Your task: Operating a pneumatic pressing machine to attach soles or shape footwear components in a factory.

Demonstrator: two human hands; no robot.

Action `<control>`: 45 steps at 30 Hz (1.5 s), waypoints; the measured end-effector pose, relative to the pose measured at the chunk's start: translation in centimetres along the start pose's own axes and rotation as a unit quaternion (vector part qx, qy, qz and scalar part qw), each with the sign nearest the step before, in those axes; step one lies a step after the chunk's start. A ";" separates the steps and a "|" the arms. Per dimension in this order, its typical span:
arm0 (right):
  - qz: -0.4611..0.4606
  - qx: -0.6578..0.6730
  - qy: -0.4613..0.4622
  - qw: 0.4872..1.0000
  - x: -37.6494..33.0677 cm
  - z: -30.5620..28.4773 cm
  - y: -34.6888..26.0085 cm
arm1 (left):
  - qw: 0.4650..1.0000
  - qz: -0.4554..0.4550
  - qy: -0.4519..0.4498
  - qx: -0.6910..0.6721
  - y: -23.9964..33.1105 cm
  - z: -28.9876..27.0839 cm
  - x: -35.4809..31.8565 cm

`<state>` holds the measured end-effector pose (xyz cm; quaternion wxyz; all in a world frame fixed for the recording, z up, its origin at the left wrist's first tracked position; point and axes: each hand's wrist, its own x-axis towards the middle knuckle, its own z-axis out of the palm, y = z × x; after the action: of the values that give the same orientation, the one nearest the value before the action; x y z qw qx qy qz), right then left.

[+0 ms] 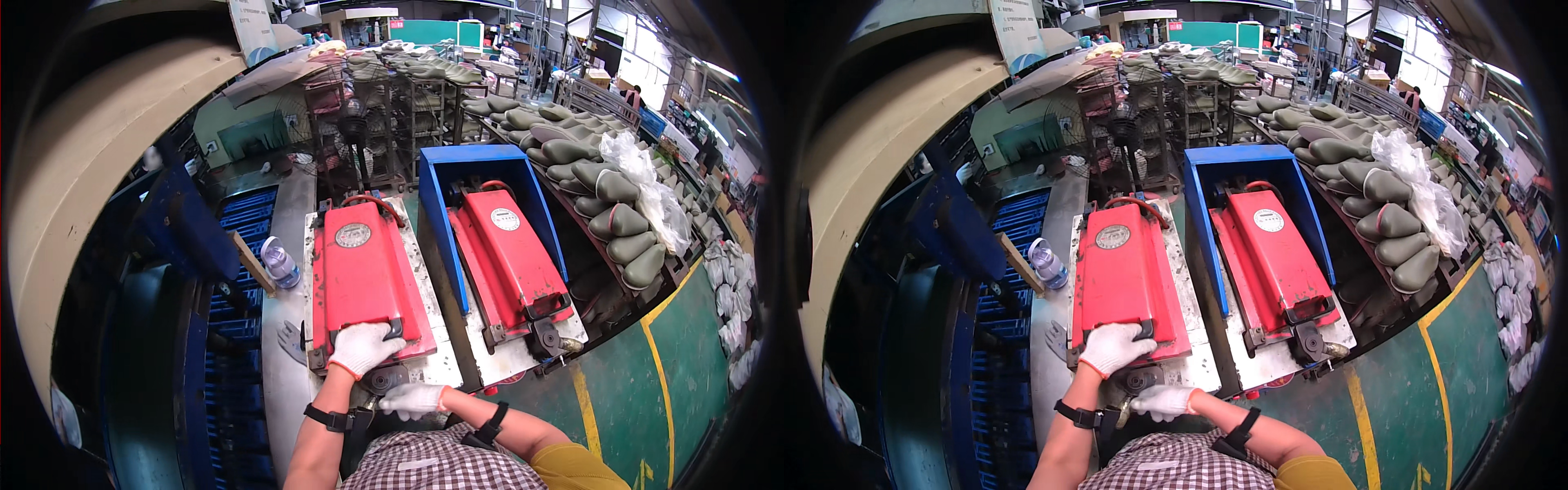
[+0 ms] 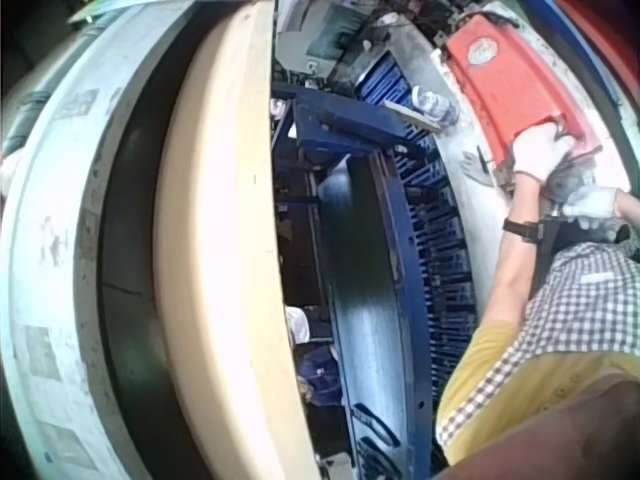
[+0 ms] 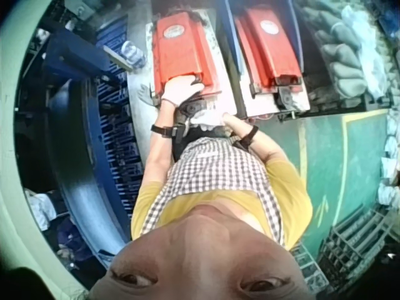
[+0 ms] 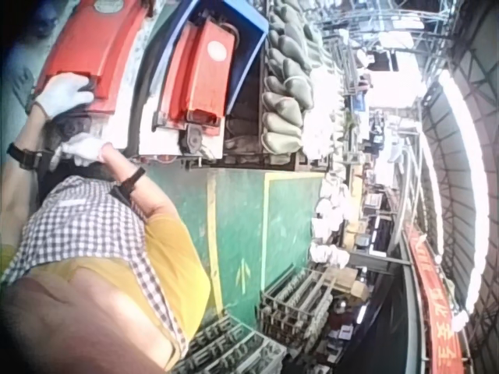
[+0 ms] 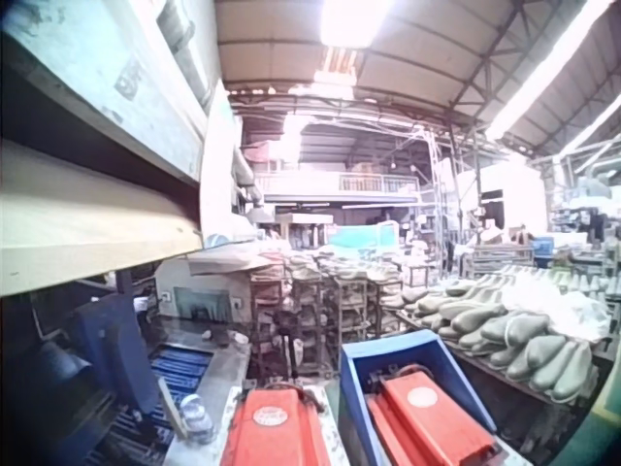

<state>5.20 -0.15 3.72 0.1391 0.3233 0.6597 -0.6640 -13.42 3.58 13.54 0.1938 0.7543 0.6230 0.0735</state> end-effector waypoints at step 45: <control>-0.297 0.478 0.117 0.818 0.0 0.4 -4.8 | 0.331 -0.063 0.180 -0.924 -7.6 7.2 -9.6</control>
<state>2.16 -0.06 7.47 -0.3146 0.2130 0.3346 -0.8624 -19.89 -6.00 5.33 0.6539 0.0179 0.2209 0.7234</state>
